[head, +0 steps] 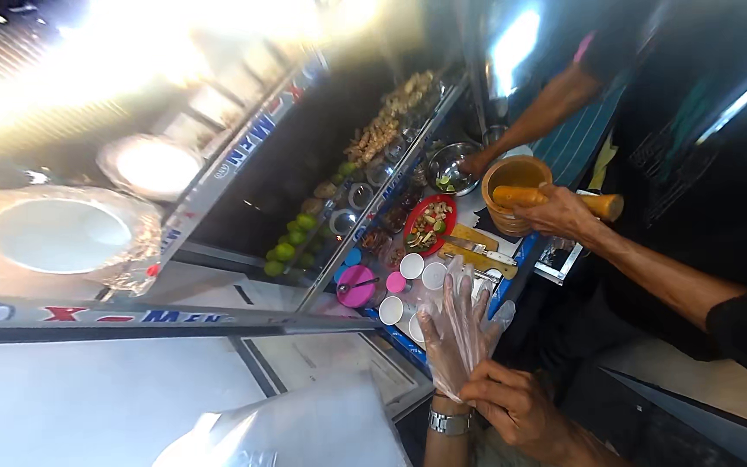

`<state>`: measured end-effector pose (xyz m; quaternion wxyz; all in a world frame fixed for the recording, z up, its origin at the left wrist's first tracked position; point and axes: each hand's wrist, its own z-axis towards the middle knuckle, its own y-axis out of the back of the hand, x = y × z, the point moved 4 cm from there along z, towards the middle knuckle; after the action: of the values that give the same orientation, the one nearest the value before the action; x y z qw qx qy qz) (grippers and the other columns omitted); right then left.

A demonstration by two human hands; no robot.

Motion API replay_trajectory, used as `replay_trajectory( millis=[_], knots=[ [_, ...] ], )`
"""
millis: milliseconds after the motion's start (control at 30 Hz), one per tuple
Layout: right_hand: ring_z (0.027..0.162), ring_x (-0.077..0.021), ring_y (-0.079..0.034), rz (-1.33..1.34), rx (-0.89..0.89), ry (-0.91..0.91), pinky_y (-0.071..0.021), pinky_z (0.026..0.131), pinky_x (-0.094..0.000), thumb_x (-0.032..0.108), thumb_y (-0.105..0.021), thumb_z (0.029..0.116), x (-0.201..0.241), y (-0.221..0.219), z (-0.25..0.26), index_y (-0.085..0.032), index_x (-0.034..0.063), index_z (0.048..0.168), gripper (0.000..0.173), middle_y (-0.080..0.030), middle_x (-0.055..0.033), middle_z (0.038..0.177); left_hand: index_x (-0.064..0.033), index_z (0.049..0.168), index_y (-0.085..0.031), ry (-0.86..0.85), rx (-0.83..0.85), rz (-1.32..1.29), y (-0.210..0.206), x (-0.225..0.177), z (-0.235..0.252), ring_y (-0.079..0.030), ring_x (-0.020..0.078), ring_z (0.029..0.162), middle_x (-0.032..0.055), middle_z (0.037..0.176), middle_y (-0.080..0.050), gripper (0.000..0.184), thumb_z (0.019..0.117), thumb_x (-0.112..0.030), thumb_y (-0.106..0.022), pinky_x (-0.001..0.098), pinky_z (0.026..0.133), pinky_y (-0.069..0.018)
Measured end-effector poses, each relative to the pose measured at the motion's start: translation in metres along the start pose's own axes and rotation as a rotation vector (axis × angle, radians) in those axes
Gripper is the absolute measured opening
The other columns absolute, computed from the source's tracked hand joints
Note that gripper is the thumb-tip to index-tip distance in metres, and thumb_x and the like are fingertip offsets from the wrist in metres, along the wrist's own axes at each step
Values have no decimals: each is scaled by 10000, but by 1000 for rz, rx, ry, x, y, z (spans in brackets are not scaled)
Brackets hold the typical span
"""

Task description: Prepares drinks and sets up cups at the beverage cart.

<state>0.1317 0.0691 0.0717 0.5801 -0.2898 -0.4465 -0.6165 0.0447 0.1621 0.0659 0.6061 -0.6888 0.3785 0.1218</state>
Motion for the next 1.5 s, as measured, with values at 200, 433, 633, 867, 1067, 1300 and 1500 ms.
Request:
replay_trajectory(
  millis=[200, 433, 633, 867, 1067, 1300, 1500],
  knots=[
    [883, -88, -648, 138, -4, -16, -570, 754, -220, 165, -583, 1043, -1, 0, -5, -737, 101, 1082, 171, -656, -52, 990, -340, 1643, -85, -165, 70, 20, -19, -25, 8, -329, 351, 1508, 86, 1697, -208, 875, 917, -827, -109, 622, 1105, -402],
    [817, -123, -641, -9, 19, 15, -570, 672, -250, 117, -551, 1019, 3, -11, -15, -723, 114, 1032, 172, -635, -60, 954, -316, 1640, -197, -288, 28, 56, 3, -12, 20, -239, 284, 1549, -3, 1709, -184, 855, 941, -796, -88, 637, 1118, -353],
    [808, -102, -627, 141, 66, -15, -557, 685, -231, 94, -593, 994, -10, -5, -28, -747, 114, 1057, 168, -640, -60, 935, -268, 1530, -362, -390, -167, -248, 14, -20, 17, -501, 147, 1362, -17, 1529, -475, 691, 1026, -656, -90, 333, 1067, -457],
    [889, -84, -651, 478, 166, -534, -566, 737, -253, 387, -667, 984, -39, -3, -21, -561, 42, 1385, 540, -665, -59, 1133, -337, 1511, -449, -510, 60, -240, 18, -40, 6, -423, 258, 1453, -33, 1528, -496, 672, 1002, -684, -181, 620, 1141, -349],
    [854, -25, -667, 640, 283, -512, -570, 774, -223, 306, -600, 1045, -41, -22, -6, -682, 32, 1161, 310, -714, -8, 994, -306, 1483, -501, -448, 125, -266, -2, -42, -6, -497, 264, 1403, 15, 1487, -554, 655, 998, -677, -263, 567, 1094, -436],
    [680, -82, -567, 338, 221, -318, -477, 647, -247, 345, -541, 1070, -40, -22, -2, -653, 26, 864, 395, -583, -47, 711, -331, 1585, -258, -540, 91, -171, 0, -60, -11, -619, 173, 1161, 29, 1598, -387, 687, 1007, -676, -120, 263, 798, -560],
    [779, -179, -615, 138, 465, -318, -504, 734, -347, 383, -518, 1073, -53, 1, -9, -678, 40, 890, 420, -616, -88, 775, -201, 1247, -676, -559, 2, -299, 20, -39, -13, -712, 160, 920, 13, 1061, -728, 504, 1074, -495, -305, 310, 775, -597]
  ],
)
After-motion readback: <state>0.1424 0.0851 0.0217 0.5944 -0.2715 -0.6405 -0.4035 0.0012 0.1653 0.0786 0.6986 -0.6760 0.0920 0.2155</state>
